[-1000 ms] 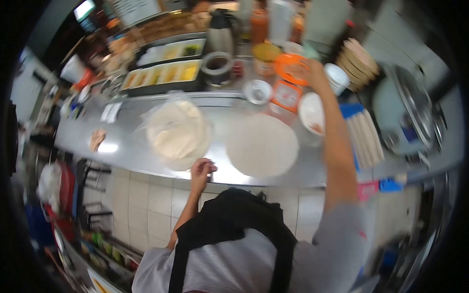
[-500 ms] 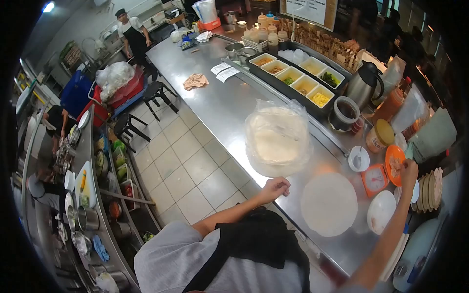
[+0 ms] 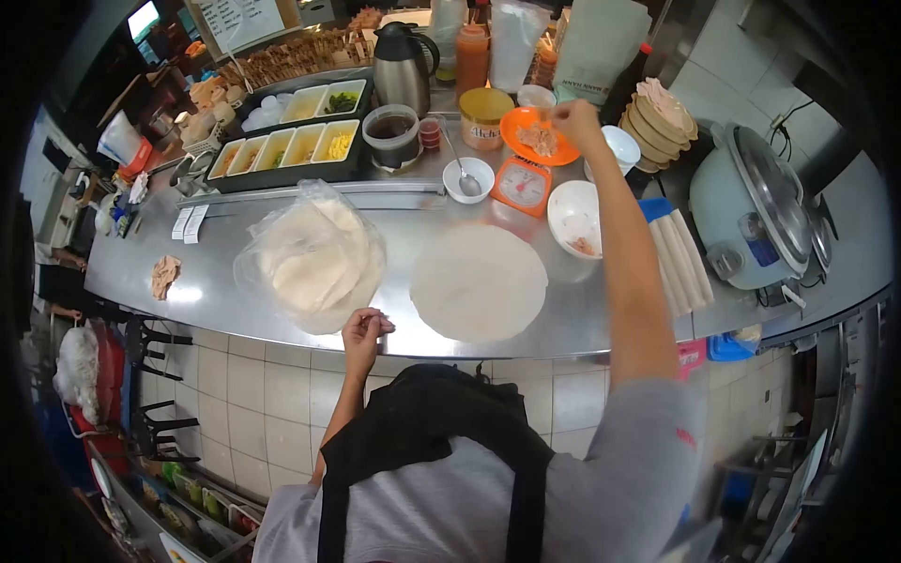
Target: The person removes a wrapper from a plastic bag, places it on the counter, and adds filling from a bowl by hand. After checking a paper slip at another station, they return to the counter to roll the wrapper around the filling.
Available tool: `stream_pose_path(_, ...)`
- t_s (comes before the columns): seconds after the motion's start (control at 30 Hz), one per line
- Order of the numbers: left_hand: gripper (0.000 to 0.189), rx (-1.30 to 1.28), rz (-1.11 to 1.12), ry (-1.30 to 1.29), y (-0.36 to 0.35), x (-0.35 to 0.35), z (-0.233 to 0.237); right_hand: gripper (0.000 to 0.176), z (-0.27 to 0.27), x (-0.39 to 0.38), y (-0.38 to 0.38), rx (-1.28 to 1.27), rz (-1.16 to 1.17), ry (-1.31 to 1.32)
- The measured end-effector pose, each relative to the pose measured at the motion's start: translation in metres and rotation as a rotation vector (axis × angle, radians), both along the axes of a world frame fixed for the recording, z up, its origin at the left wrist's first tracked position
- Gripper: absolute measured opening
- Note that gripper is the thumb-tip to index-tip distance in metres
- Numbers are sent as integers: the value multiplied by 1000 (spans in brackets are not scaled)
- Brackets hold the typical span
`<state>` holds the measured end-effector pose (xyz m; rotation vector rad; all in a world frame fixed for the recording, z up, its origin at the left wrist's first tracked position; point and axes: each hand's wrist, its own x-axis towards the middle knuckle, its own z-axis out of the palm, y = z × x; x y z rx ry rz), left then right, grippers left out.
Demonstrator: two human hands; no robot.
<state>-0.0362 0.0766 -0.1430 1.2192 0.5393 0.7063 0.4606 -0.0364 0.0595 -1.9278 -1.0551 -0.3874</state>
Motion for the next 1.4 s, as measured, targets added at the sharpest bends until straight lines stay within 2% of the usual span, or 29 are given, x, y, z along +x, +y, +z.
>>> stream_pose_path(0.07, 10, -6, -12, 13, 4, -5, 2, 15, -18, -5, -3, -212, -43, 9)
stream_pose_path(0.13, 10, 0, 8, 1, 0, -3, 3, 16, -9, -4, -6, -164, -73, 60)
stream_pose_path(0.23, 10, -5, 11, -3, -1, -4, 3, 15, -2, -4, -20, -13, -5, 358)
stream_pose_path(0.27, 10, -6, 7, 0, -1, -4, 2, 15, 6, -12, -26, -12, -9, 361)
stream_pose_path(0.33, 10, 21, 17, -16, -1, -4, 0, 15, 19, -24, -38, 259, 92, 478)
stream_pose_path(0.4, 10, 25, 22, -15, -1, -4, -1, 17, 16, -44, -59, 289, 71, 459)
stream_pose_path(0.47, 10, 29, 25, -11, -3, -4, 1, 18, 1, -69, -86, 193, -276, -2)
stream_pose_path(0.53, 11, 61, 31, 0, -4, -4, 4, 16, -75, -66, -110, -530, -501, -49)
stream_pose_path(0.6, 11, 67, 25, -2, -2, -6, 0, 12, -112, -89, -141, -662, -153, 152)
stream_pose_path(0.67, 11, 70, 31, -10, -3, -1, 0, 13, -87, -100, -137, -673, -203, 175)
stream_pose_path(0.73, 10, 70, 26, 39, -2, -3, 2, 14, -90, -105, -141, -687, -255, 229)
stream_pose_path(0.8, 11, 72, 40, 37, -2, -3, 4, 19, -97, -92, -144, -494, -169, 201)
stream_pose_path(0.97, 11, 83, 98, 19, -9, -3, 3, 24, -104, -99, -167, -401, 35, 197)
stream_pose_path(1.07, 11, 111, 124, 47, -11, -4, 1, 23, -105, -106, -179, -364, 89, 45)
stream_pose_path(1.13, 10, 114, 130, 31, -11, -4, -2, 20, -106, -100, -180, -291, 57, 388)
stream_pose_path(1.17, 10, 125, 149, 62, -12, -4, -1, 20, -104, -93, -178, -282, 56, 368)
stream_pose_path(1.27, 10, 160, 179, 116, -13, -3, -2, 17, -102, -76, -168, -304, 43, 302)
stream_pose_path(1.33, 10, 168, 183, 124, -14, -2, 1, 16, -106, -60, -160, -359, 182, 353)
stream_pose_path(1.37, 9, 159, 197, 146, -13, -1, 1, 16, -108, -53, -158, -346, 174, 359)
stream_pose_path(1.4, 9, 168, 185, 153, -12, 1, 1, 20, -105, -50, -156, -452, 185, 314)
